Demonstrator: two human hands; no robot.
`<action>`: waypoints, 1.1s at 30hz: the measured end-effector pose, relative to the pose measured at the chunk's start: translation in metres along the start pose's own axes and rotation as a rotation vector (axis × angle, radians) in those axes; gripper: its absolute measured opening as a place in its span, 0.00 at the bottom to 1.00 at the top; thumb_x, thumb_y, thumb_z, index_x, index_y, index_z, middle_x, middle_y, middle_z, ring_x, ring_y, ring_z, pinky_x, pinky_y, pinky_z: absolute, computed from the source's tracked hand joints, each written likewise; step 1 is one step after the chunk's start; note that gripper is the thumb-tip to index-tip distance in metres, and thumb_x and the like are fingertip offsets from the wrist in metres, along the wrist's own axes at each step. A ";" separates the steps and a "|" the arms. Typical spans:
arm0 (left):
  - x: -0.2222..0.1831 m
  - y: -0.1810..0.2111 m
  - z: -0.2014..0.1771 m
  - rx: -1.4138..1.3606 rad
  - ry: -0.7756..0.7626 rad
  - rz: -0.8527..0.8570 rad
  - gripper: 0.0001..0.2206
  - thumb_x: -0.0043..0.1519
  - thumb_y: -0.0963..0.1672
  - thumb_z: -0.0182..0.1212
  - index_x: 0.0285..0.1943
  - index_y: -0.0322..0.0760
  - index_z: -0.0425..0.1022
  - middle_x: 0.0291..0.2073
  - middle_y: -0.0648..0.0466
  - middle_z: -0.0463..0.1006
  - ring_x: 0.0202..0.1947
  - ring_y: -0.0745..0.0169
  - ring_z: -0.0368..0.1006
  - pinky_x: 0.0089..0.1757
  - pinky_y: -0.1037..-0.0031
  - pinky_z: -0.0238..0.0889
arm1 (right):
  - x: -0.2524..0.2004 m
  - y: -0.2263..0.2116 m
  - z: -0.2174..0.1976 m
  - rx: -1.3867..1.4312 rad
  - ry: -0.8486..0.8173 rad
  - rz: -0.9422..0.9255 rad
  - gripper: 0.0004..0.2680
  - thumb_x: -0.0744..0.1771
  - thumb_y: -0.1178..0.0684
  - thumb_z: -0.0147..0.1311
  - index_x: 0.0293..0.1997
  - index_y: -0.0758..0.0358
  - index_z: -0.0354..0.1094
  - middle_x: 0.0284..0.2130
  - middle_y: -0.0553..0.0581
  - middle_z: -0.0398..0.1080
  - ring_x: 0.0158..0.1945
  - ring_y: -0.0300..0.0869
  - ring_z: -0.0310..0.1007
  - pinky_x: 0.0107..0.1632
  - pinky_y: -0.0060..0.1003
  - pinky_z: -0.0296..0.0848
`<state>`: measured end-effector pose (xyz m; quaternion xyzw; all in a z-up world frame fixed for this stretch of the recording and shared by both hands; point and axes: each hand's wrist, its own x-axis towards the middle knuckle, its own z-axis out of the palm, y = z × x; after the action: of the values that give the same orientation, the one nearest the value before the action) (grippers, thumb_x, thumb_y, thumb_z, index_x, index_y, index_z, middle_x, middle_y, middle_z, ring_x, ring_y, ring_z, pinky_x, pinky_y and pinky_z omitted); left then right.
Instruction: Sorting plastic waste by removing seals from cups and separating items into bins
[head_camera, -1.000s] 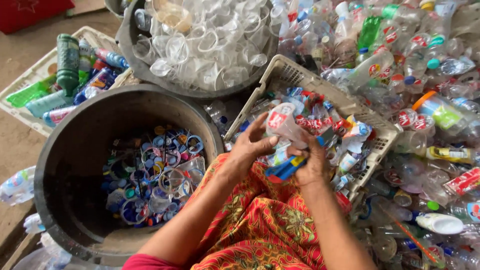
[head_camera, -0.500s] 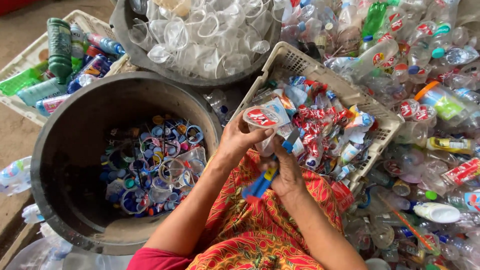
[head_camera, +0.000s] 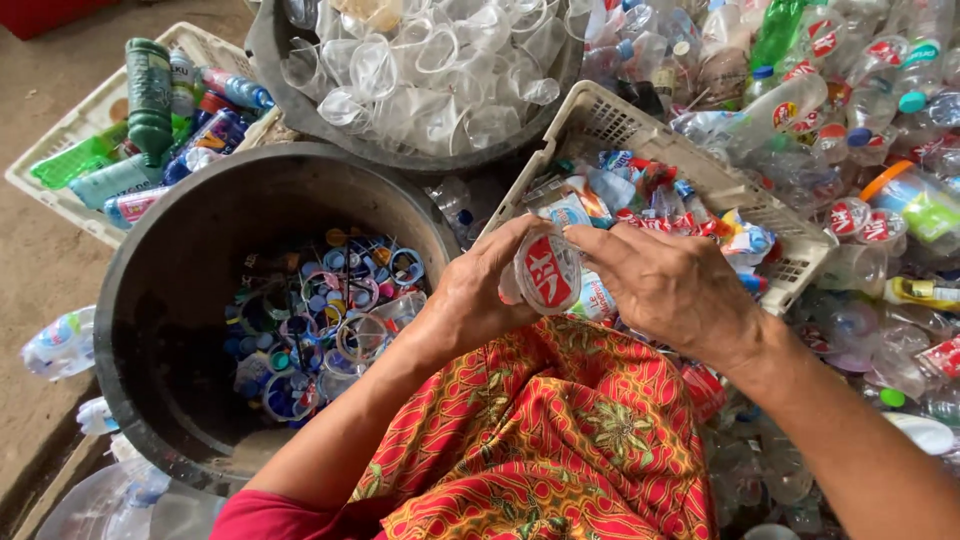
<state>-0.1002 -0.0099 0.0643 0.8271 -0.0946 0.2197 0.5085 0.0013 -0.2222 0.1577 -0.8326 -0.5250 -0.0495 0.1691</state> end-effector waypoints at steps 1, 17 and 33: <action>0.000 0.001 -0.003 -0.006 -0.012 0.011 0.37 0.49 0.43 0.77 0.70 0.42 0.64 0.62 0.41 0.73 0.64 0.32 0.68 0.59 0.47 0.65 | 0.004 -0.002 -0.003 -0.059 -0.024 -0.028 0.14 0.72 0.48 0.44 0.66 0.53 0.67 0.25 0.53 0.73 0.19 0.39 0.72 0.24 0.29 0.75; -0.006 0.011 0.002 0.202 -0.083 0.195 0.42 0.43 0.41 0.77 0.71 0.33 0.61 0.67 0.43 0.69 0.69 0.41 0.65 0.65 0.59 0.62 | 0.017 0.007 -0.025 -0.675 -0.303 -0.445 0.04 0.65 0.59 0.50 0.42 0.63 0.65 0.30 0.51 0.61 0.17 0.34 0.59 0.14 0.33 0.68; -0.012 0.011 0.011 0.402 -0.099 0.200 0.47 0.43 0.36 0.78 0.75 0.24 0.54 0.67 0.32 0.64 0.71 0.31 0.57 0.71 0.51 0.48 | -0.020 -0.004 0.041 0.557 -0.069 0.399 0.12 0.69 0.46 0.55 0.55 0.59 0.73 0.30 0.57 0.74 0.25 0.40 0.77 0.25 0.29 0.76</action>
<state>-0.1124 -0.0254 0.0638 0.9080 -0.1553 0.2429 0.3039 -0.0155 -0.2244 0.1149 -0.8420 -0.3504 0.1582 0.3785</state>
